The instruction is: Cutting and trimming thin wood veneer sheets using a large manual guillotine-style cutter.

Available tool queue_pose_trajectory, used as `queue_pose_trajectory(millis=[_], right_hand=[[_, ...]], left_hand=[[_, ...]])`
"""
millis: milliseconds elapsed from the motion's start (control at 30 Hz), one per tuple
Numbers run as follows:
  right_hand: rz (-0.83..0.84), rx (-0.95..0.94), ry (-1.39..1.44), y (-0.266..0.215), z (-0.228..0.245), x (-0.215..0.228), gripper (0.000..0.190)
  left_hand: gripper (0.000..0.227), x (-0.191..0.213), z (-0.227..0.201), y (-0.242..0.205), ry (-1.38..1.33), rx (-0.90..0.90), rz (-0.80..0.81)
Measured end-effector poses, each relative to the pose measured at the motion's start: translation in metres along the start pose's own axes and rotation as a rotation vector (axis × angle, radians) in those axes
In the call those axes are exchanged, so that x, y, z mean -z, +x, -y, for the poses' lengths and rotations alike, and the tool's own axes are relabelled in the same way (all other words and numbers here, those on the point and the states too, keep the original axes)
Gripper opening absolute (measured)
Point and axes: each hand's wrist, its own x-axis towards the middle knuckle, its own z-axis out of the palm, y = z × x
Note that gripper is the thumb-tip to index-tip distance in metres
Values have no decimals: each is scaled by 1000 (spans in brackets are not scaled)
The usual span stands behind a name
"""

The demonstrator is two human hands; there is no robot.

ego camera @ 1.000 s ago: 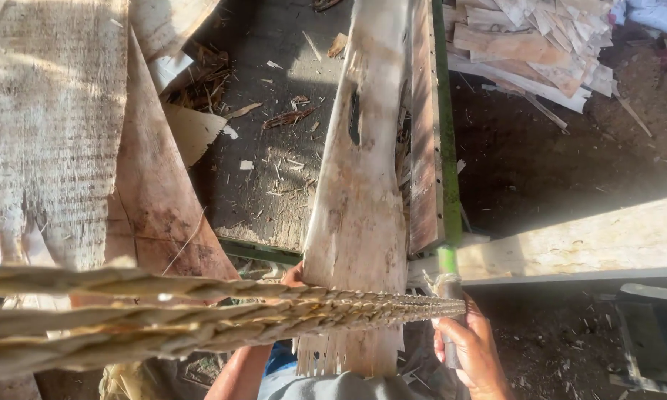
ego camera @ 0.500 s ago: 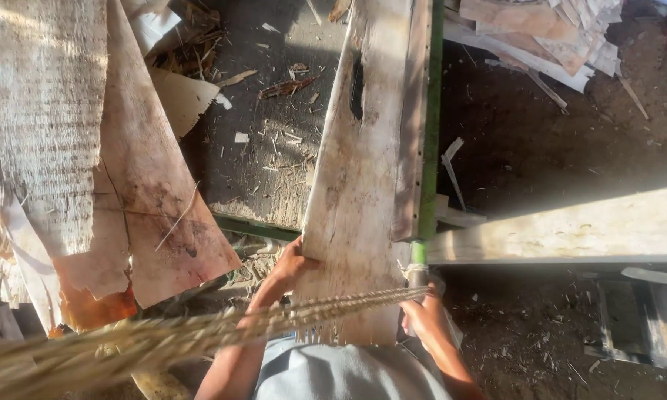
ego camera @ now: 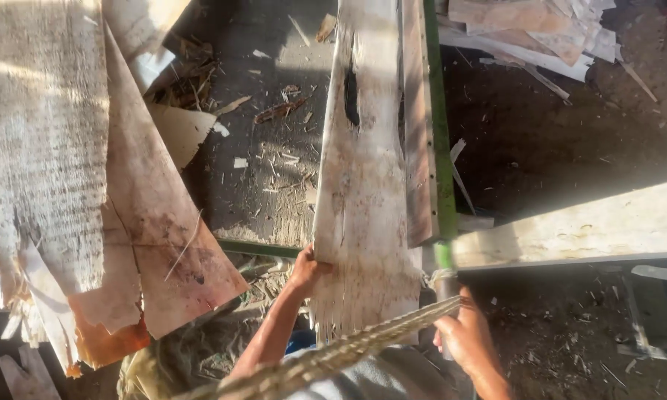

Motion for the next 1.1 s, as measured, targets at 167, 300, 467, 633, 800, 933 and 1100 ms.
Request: queue_pose_trajectory(millis=[167,300,467,633,800,933,1100], right_hand=[[16,-52,-57,17,-31,-12,47],[16,-64,17,17,-21,-7,43],[-28,-133,-114,83,-131,-43,57],[73,28,117,70,-129,-32,31],[14,-41,100,25,-35,-14,47],[-30,-55,-38,3,1,-6,43],[-72,-69,-182,12,-14,-12,39]], left_hand=[[60,-3,-15,-14,82,32,-61],[60,-6,-17,-14,45,21,-59],[53,3,1,0,8,8,-60],[56,-6,2,-16,78,67,-101],[59,-13,-15,7,83,34,-135],[66,-23,-38,41,27,-2,-155],[70,-30,-65,87,21,-39,-163]])
